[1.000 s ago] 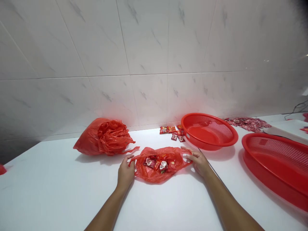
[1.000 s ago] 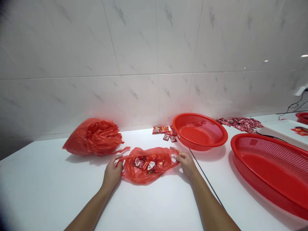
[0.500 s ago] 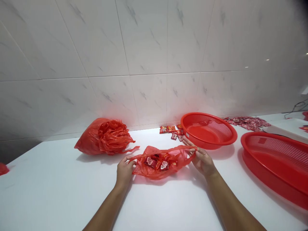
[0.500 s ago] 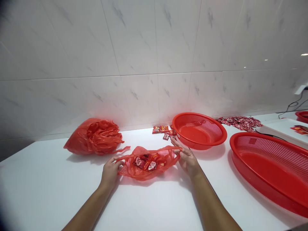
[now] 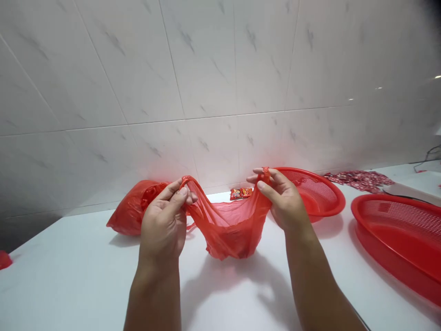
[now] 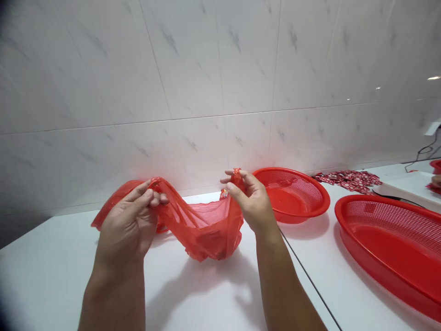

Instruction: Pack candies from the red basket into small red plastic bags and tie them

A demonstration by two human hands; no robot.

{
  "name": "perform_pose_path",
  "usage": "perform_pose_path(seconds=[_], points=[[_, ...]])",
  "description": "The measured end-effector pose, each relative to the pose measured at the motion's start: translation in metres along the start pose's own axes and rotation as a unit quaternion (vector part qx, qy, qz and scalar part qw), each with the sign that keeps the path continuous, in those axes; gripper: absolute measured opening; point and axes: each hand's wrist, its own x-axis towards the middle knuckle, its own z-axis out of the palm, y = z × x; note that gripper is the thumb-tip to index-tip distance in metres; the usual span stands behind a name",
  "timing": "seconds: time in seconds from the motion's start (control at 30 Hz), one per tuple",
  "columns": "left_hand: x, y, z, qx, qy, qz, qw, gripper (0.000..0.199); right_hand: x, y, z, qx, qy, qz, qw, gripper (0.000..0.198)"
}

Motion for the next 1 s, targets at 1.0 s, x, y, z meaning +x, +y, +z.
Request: perform_pose_path(seconds=[1.0], points=[[-0.029,-0.023,0.027,0.259,-0.335,-0.035,0.905,0.031,-0.009,0.003,0.019,-0.149,-0.277,0.189,0.93,0.039]])
